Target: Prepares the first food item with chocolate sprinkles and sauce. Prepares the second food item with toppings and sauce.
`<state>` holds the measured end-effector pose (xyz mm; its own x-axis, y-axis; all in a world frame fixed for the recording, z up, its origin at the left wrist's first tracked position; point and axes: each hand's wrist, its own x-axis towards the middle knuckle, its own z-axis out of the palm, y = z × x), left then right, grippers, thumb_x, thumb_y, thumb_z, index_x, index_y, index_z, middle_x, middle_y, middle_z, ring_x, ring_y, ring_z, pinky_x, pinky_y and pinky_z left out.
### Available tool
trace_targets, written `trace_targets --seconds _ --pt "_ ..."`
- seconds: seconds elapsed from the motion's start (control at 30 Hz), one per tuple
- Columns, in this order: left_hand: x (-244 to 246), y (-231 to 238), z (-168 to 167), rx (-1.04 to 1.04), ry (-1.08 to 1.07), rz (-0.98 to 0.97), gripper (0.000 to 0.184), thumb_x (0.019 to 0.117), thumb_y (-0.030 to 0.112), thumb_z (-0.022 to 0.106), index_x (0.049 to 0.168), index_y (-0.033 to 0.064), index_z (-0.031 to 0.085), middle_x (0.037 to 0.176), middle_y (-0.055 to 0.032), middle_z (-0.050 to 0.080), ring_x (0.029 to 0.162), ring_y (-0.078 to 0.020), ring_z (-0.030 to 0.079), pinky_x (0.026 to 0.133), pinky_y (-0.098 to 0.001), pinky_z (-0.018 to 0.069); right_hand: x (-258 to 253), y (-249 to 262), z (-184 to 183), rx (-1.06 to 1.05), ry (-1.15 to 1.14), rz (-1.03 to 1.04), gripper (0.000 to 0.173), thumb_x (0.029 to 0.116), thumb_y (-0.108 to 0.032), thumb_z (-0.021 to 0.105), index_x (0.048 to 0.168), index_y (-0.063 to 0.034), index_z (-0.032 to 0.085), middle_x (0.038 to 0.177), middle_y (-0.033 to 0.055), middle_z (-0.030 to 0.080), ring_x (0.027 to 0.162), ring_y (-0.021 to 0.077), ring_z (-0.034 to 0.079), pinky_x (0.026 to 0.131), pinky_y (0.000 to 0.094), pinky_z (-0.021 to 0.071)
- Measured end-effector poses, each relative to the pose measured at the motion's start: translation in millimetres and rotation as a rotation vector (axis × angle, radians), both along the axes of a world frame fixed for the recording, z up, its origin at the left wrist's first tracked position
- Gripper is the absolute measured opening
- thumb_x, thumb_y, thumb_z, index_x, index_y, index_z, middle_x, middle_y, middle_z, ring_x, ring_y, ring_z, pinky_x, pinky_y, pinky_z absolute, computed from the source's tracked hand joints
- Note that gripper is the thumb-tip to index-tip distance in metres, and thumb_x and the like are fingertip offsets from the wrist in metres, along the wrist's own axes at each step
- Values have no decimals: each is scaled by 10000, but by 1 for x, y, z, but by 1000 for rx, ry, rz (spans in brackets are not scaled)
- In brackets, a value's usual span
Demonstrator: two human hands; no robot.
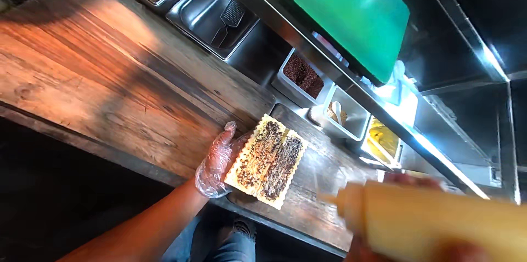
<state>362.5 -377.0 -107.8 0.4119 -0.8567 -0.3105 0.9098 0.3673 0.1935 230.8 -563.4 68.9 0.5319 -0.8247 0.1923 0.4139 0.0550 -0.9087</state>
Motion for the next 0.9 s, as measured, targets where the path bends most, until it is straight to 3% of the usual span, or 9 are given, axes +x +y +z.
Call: trace_targets --seconds 0.1,0.17,0.23,0.4,0.53,0.67,0.73,0.8,0.9 --pt "4 -4 -2 -20 27 -8 766 933 776 411 1322 165 661 1158 -96 730 1019 -181 722 829 -387 627 -10 7 -2 16 1 53 440 909 -343 739 1251 -78 657 1176 118 718 1121 256 693 1010 430 553" --pt "4 -4 0 -10 44 -11 765 934 770 407 1309 157 670 1146 -105 734 1014 -185 726 828 -391 631 5 -9 -4 -73 0 -65 414 894 -333 759 1202 -87 634 1111 129 719 1052 280 708 923 480 594" --pt "3 -3 -1 -39 37 -9 763 949 761 384 1324 156 659 1157 -110 729 1021 -191 725 827 -396 632 13 -25 -1 -110 -20 -99 464 889 -321 754 1224 -64 561 1104 166 696 1037 315 702 904 507 595" --pt "3 -3 -5 -51 28 -12 754 946 762 402 1344 168 644 1166 -96 724 1018 -181 721 815 -385 628 -23 2 -2 26 34 -51 428 907 -354 752 1225 -79 673 1152 134 732 1087 269 713 962 445 583" --pt "2 -1 1 -16 22 -15 740 972 748 350 1293 161 668 1111 -90 734 963 -166 728 767 -368 634 -2 -34 -9 -126 14 -223 494 879 -331 754 1232 -69 527 1079 160 693 1013 313 704 893 511 595" --pt "2 0 0 -18 -4 -1 724 965 744 382 1309 175 666 1133 -75 737 986 -158 727 788 -358 633 -27 -5 1 49 13 -97 447 893 -367 756 1211 -68 663 1142 140 727 1093 274 708 957 447 582" --pt "3 0 -1 -28 17 -15 737 965 753 363 1313 176 663 1133 -81 734 986 -166 725 790 -371 630 -24 -2 -1 39 13 -86 433 901 -359 748 1211 -70 659 1141 142 728 1091 274 710 957 446 583" --pt "3 0 2 -1 33 -22 742 969 754 340 1286 172 673 1105 -80 737 963 -163 728 770 -369 634 -4 -19 -5 -64 -6 -154 433 883 -334 753 1193 -74 598 1067 143 710 1007 283 711 883 471 600" --pt "2 0 0 1 24 -16 757 953 759 378 1331 164 653 1162 -101 727 1017 -189 723 817 -400 631 16 -20 -10 -70 -22 -201 490 895 -348 747 1248 -82 536 1097 142 698 1039 287 703 917 489 591"
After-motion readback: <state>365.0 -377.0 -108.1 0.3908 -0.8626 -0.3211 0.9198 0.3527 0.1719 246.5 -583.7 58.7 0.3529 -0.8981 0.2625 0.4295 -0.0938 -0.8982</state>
